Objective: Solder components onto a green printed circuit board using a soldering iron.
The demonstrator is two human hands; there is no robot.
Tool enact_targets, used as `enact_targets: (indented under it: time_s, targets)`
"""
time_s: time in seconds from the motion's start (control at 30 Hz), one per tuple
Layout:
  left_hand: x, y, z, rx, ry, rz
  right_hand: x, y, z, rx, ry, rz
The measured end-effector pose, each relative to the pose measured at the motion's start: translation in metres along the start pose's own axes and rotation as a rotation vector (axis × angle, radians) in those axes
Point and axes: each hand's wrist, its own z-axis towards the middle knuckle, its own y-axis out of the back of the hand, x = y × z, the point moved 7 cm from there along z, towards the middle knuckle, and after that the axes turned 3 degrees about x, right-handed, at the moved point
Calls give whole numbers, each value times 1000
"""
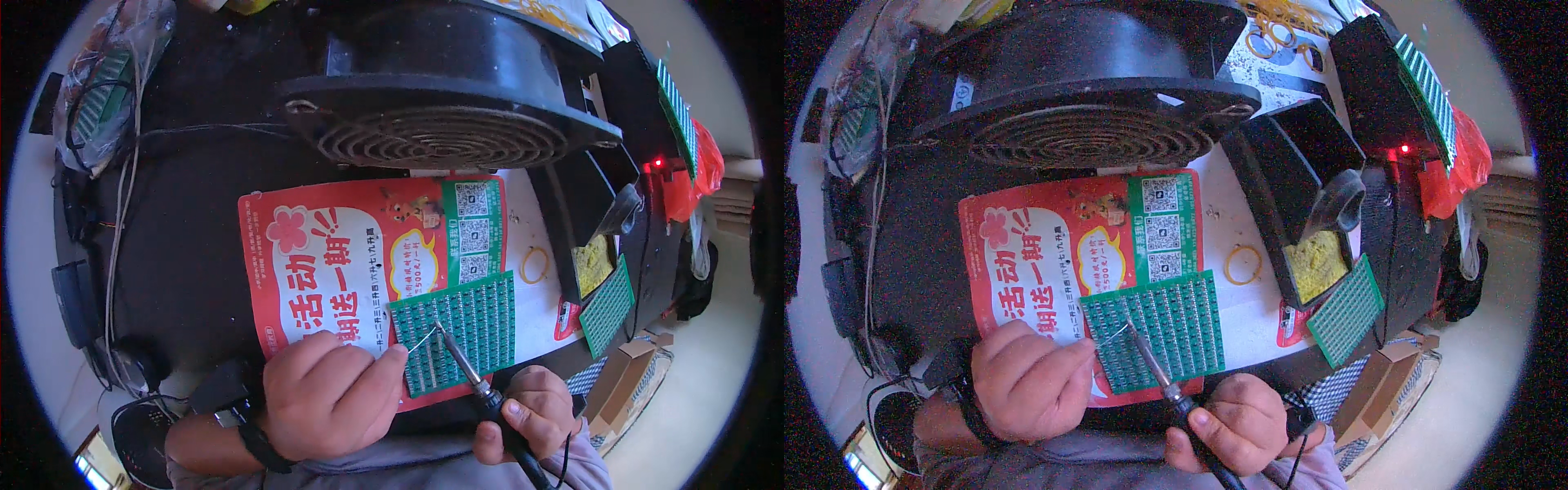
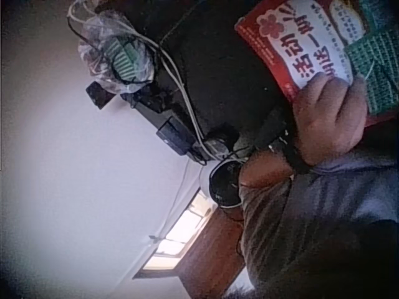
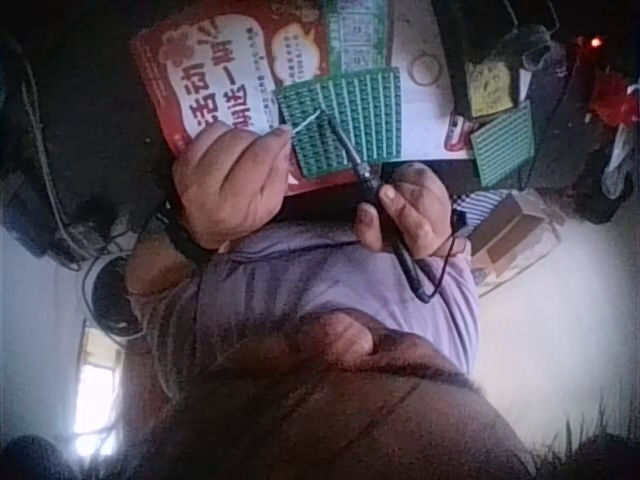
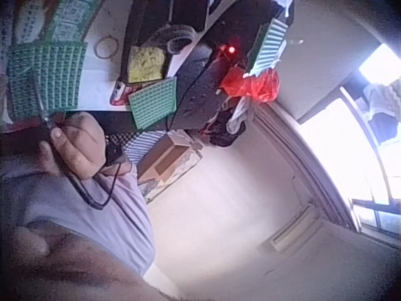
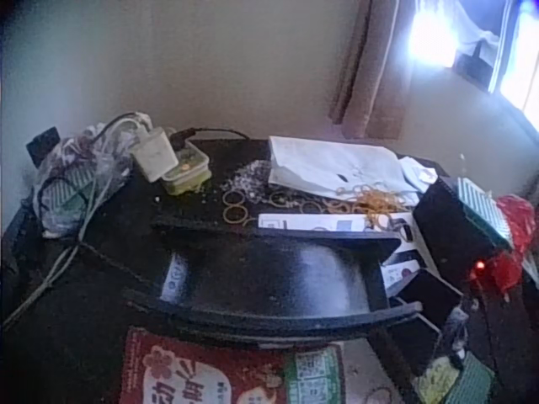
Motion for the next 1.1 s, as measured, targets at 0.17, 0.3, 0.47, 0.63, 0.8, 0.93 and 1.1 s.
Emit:
enact_targets:
  time_s: [0.17,0.3,0.47,0.63,0.8,0.93,1.1]
  targets:
    - [0,-2,-1,20,10,-14,1,-1,-2,-38,5,4]
    - [0,-4,-3,1,4,-18,1,-2,-2,-82,16,-6]
    - [-1,-4,-1,28,3,-18,2,1,-5,-75,9,5]
    - [-1,-4,0,35,-1,-8,2,-1,-3,-117,14,-8]
    - [-1,-7,-1,75,-3,2,1,-1,-1,-42,10,16]
    - [-3,-8,-2,92,0,9,2,5,-8,-39,-8,21]
    - [-11,-11,1,180,-13,50,0,9,-12,-77,-51,25]
